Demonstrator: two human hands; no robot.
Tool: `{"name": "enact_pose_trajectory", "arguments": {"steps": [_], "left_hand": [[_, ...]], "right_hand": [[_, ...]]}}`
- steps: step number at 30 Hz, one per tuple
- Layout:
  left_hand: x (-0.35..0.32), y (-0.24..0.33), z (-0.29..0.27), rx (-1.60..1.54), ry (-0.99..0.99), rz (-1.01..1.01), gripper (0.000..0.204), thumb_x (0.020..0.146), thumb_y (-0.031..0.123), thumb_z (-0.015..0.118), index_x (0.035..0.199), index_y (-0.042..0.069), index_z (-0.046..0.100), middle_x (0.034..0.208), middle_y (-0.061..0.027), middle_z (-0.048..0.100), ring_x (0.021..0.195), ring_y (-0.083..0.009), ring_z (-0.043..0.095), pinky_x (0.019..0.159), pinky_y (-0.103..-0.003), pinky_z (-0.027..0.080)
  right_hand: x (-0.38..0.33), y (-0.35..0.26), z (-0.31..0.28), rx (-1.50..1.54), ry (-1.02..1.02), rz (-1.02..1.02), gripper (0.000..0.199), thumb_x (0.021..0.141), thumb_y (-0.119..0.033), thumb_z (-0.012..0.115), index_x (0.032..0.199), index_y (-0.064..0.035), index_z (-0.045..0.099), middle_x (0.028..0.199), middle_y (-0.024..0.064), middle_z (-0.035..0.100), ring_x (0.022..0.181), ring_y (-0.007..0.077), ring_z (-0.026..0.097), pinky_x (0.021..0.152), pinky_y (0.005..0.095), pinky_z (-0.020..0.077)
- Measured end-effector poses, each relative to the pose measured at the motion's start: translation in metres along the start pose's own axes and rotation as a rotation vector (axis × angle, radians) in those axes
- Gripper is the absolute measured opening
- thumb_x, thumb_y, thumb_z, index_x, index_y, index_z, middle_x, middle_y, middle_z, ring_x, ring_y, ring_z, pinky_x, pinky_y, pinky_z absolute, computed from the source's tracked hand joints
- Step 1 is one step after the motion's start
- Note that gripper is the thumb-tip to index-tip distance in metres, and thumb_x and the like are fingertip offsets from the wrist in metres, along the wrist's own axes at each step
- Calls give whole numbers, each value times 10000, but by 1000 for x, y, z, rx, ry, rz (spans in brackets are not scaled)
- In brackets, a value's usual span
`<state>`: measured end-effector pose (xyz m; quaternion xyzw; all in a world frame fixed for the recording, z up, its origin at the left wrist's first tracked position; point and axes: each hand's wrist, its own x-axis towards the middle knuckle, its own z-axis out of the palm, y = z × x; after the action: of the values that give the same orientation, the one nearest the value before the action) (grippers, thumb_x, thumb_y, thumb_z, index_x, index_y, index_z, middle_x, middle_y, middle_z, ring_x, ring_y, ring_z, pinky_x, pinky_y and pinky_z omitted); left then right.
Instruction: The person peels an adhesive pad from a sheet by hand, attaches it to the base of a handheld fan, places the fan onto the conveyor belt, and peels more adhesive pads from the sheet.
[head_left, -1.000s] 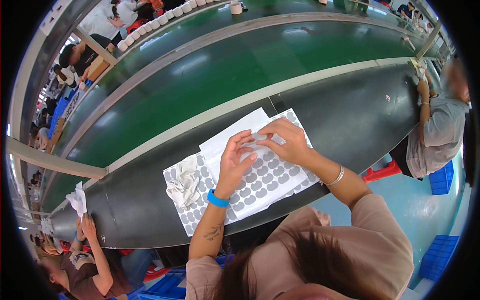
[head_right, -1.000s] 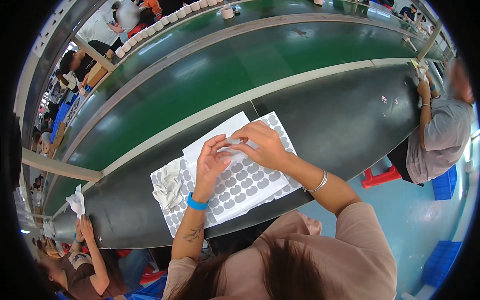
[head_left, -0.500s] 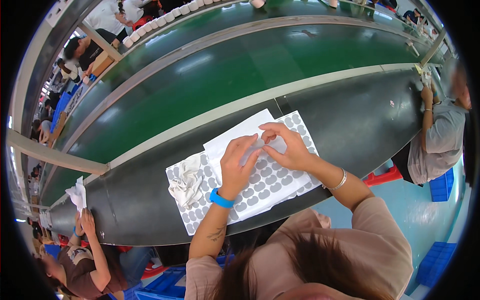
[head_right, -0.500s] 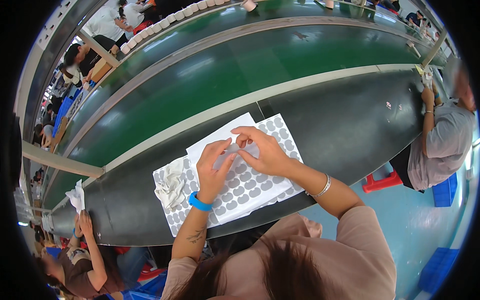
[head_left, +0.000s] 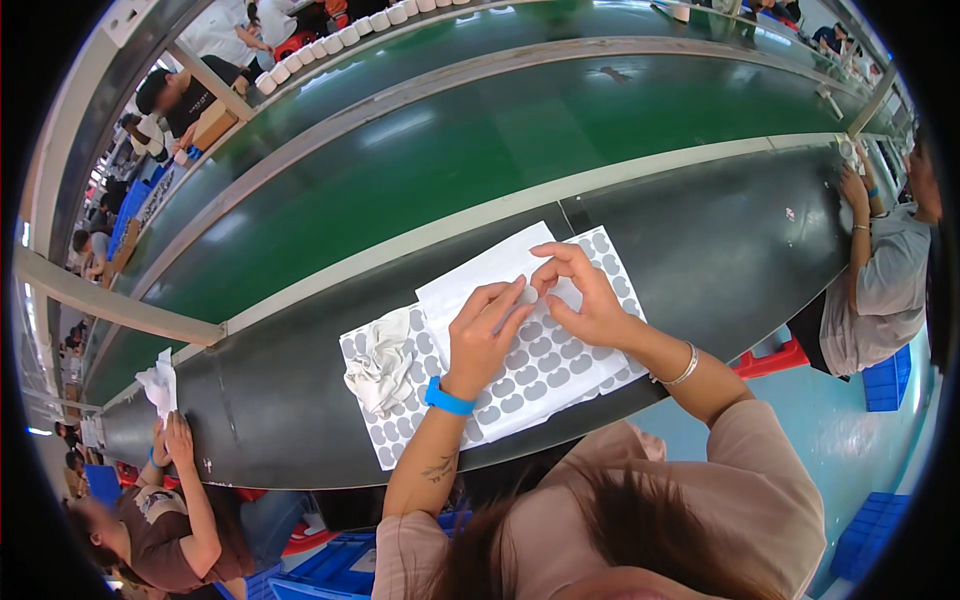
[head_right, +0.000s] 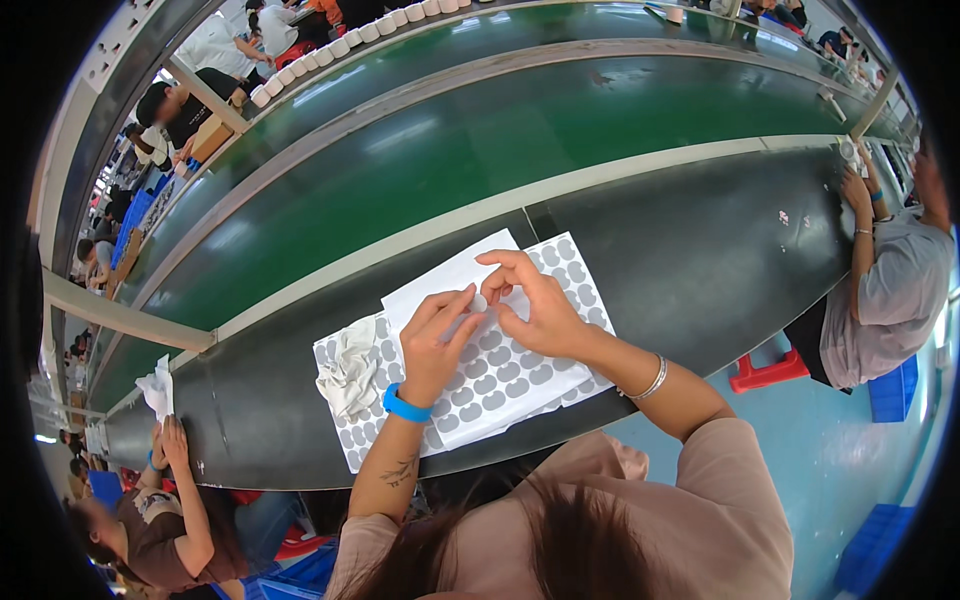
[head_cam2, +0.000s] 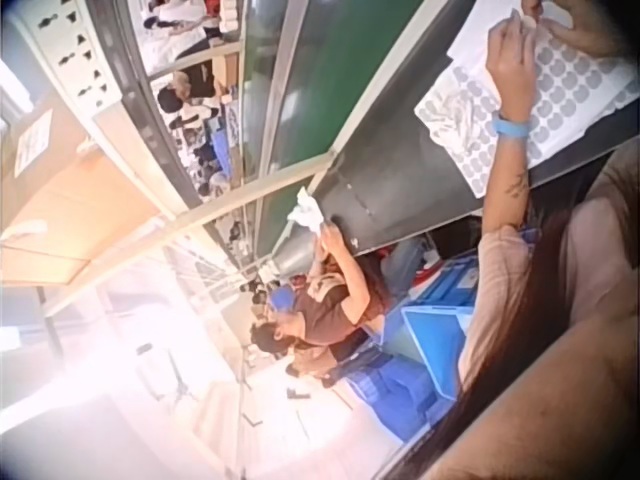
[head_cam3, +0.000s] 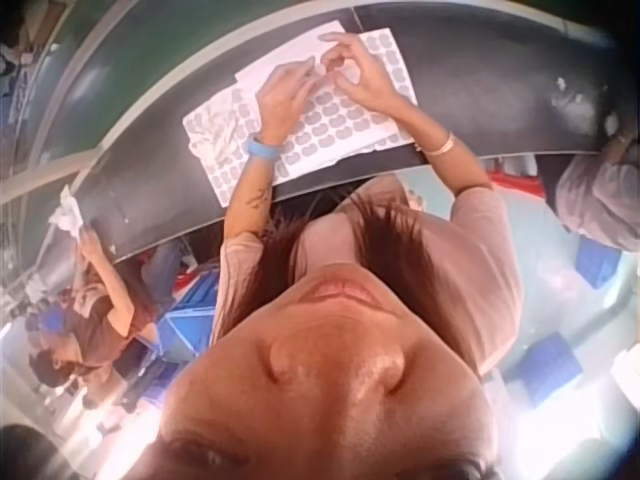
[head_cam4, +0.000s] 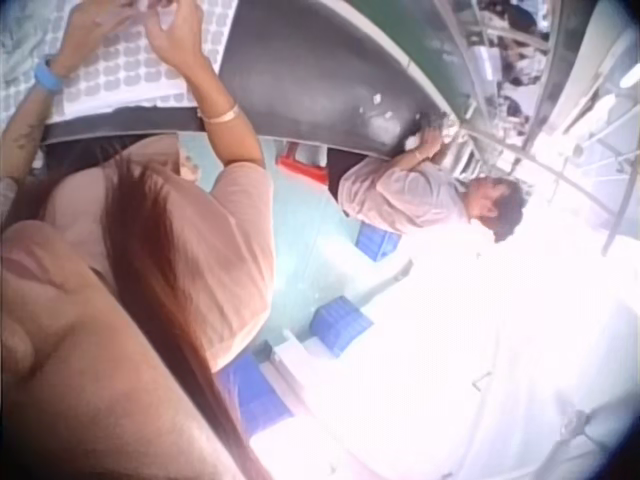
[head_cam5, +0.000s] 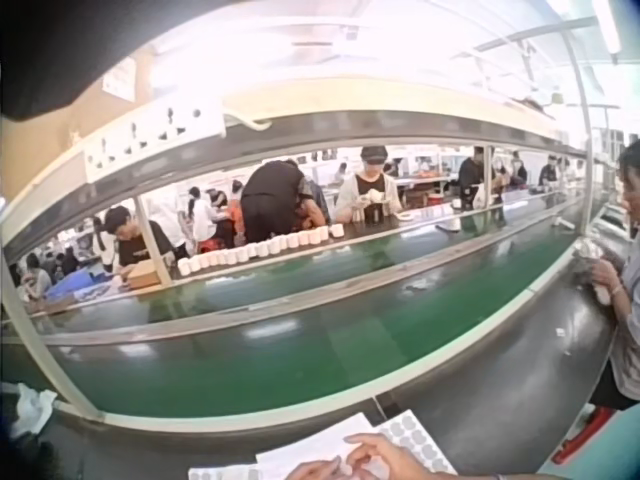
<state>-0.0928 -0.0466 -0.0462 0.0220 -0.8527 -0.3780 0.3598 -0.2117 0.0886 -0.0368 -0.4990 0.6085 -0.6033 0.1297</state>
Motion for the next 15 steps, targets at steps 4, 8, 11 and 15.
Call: {"name": "enact_pose_trajectory", "arguments": {"steps": [4, 8, 11, 15], "left_hand": [[1, 2, 1, -23, -5, -9, 328, 757, 46, 722, 1079, 32, 664, 910, -93, 629, 758, -202, 648, 632, -283, 532], [1, 2, 1, -38, 18, -93, 303, 735, 25, 732, 1033, 24, 675, 924, -95, 642, 753, -182, 638, 670, -274, 518], [1, 2, 2, -64, 30, -131, 286, 732, 26, 734, 1011, 22, 674, 922, -95, 642, 746, -181, 630, 677, -276, 516], [2, 4, 2, -99, 62, -99, 303, 730, 26, 735, 1025, 35, 670, 923, -95, 641, 762, -182, 627, 689, -277, 515]], "right_hand": [[0, 1, -1, -37, 0, -16, 531, 770, 70, 563, 1270, -25, 411, 871, 66, 606, 835, 158, 585, 808, 288, 461], [-1, 3, 4, -321, 88, -108, 498, 808, 51, 566, 1277, -22, 414, 906, 111, 647, 851, 208, 641, 807, 313, 485], [1, -3, 3, -355, 134, -147, 485, 829, 45, 561, 1286, -24, 413, 921, 122, 665, 858, 221, 657, 800, 312, 493], [1, -7, 1, -120, 64, 69, 482, 841, 46, 544, 1295, -33, 404, 897, 81, 667, 839, 152, 626, 798, 276, 474]]}}
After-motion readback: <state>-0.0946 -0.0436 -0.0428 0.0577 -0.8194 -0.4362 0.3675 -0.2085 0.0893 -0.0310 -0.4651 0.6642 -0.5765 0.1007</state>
